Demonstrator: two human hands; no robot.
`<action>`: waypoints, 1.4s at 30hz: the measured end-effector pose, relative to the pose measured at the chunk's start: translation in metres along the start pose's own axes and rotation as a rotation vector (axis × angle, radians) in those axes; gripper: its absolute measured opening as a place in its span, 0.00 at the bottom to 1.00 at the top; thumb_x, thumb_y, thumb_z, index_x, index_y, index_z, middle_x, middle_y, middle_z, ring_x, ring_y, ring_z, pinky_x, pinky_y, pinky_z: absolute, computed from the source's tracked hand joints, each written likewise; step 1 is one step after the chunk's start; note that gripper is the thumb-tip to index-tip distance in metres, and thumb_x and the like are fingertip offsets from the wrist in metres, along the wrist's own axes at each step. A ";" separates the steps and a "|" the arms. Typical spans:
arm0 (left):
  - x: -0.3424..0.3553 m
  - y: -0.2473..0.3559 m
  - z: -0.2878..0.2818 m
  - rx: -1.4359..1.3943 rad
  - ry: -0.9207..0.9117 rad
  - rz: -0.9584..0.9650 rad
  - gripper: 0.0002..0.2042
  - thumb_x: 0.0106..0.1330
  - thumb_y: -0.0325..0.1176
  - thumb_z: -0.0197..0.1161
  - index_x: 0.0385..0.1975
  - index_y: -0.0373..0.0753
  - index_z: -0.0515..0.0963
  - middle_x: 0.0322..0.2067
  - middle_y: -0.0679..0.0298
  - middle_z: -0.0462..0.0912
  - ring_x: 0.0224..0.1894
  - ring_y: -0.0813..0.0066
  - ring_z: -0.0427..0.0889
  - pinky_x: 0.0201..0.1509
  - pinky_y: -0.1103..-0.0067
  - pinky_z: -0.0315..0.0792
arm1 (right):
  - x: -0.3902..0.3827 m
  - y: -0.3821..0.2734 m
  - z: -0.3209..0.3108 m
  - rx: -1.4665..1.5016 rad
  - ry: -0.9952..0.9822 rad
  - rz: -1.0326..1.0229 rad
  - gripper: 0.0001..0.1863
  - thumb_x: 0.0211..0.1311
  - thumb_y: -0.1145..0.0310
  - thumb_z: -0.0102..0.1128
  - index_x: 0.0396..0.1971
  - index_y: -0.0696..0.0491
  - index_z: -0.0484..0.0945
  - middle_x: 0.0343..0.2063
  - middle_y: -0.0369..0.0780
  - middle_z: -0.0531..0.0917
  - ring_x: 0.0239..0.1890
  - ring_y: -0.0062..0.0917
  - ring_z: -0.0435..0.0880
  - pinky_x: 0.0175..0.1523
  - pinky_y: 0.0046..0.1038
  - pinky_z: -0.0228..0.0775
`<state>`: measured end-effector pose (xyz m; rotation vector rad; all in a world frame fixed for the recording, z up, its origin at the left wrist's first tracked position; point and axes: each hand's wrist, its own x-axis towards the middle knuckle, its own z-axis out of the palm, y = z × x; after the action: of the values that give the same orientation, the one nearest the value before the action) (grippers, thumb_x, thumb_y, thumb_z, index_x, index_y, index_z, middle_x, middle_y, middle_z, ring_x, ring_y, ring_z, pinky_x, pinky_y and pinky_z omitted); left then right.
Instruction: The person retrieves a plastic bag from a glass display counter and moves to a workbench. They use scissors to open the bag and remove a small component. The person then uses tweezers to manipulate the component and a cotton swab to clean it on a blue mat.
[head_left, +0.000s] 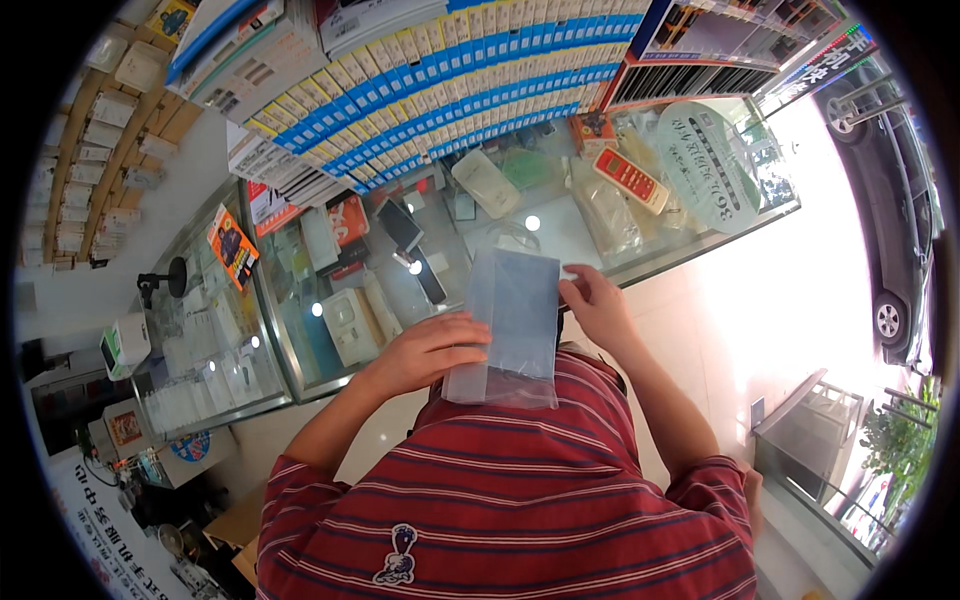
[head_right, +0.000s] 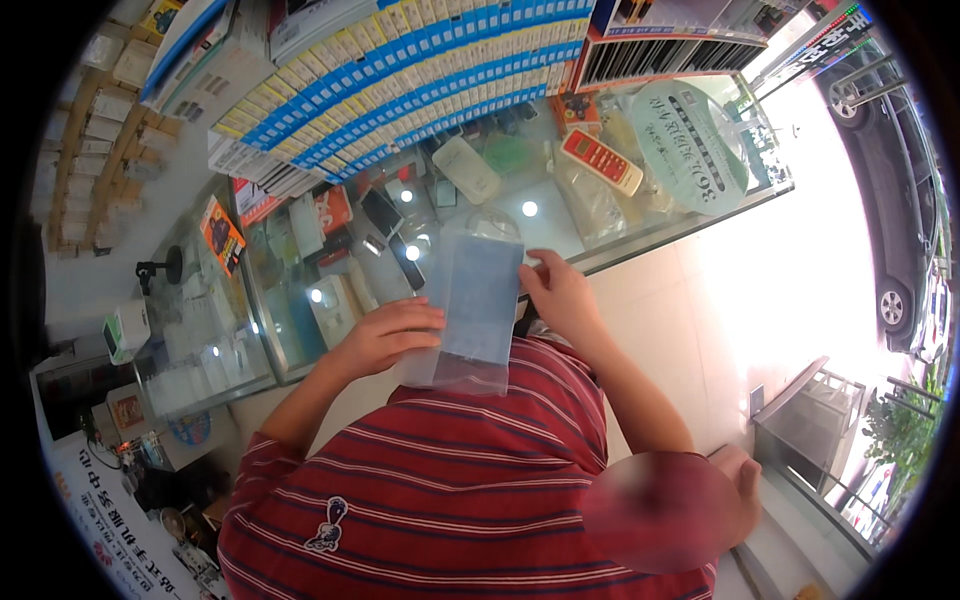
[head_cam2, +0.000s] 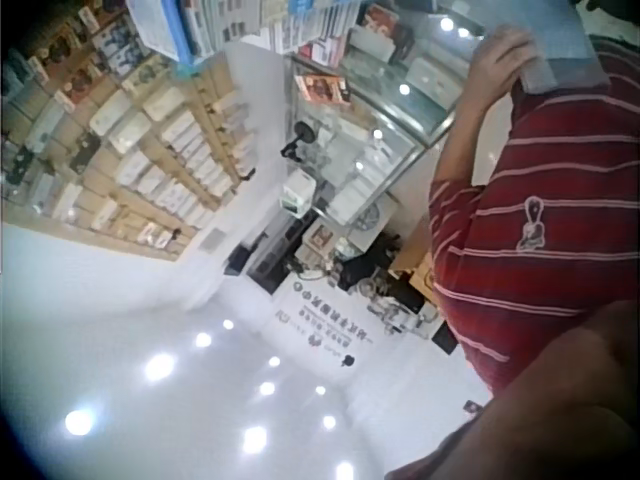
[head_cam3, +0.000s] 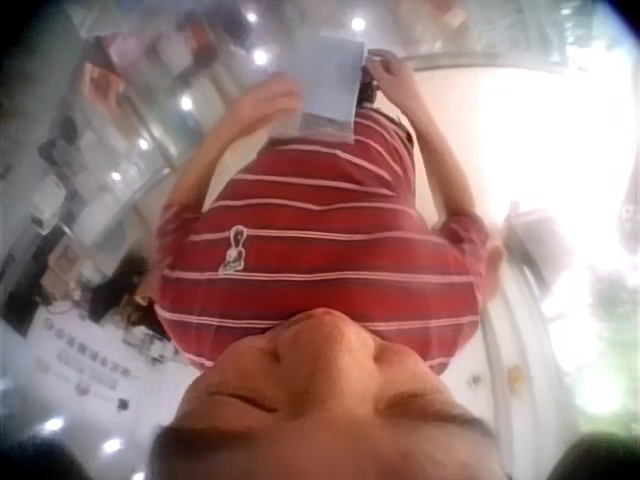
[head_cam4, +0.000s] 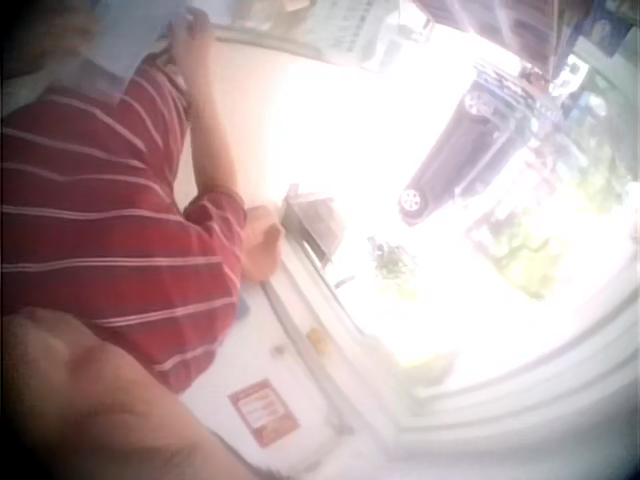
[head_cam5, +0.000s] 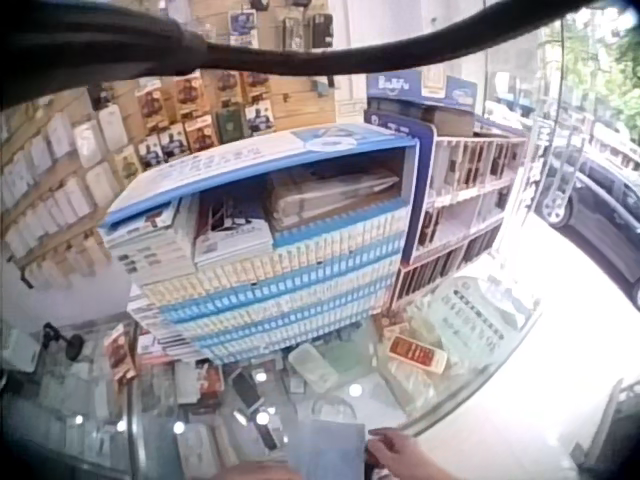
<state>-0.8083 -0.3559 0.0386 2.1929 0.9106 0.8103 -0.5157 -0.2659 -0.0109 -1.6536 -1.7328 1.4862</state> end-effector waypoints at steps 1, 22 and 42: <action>-0.006 0.000 0.005 -0.005 0.020 0.009 0.13 0.58 0.23 0.67 0.43 0.41 0.82 0.50 0.59 0.83 0.57 0.60 0.81 0.67 0.59 0.70 | 0.000 -0.002 0.007 -0.144 0.093 -0.143 0.16 0.66 0.69 0.58 0.52 0.55 0.78 0.44 0.43 0.83 0.44 0.33 0.84 0.45 0.30 0.77; -0.014 -0.005 0.016 0.064 0.347 -0.051 0.11 0.59 0.25 0.63 0.42 0.38 0.81 0.46 0.59 0.85 0.52 0.59 0.83 0.60 0.63 0.76 | 0.066 -0.035 0.010 -0.424 -0.287 -0.901 0.32 0.48 0.85 0.47 0.55 0.47 0.80 0.61 0.38 0.77 0.59 0.39 0.73 0.66 0.39 0.63; -0.053 0.066 0.038 -0.797 1.178 -1.029 0.14 0.74 0.39 0.60 0.45 0.34 0.80 0.37 0.70 0.83 0.39 0.85 0.77 0.42 0.83 0.70 | 0.004 -0.046 0.072 0.658 -1.262 0.316 0.32 0.58 0.74 0.69 0.62 0.59 0.68 0.55 0.43 0.79 0.57 0.31 0.78 0.62 0.33 0.72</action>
<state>-0.7862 -0.4458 0.0472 0.2678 1.6037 1.4971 -0.5990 -0.2847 -0.0043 -0.5870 -1.0486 3.1857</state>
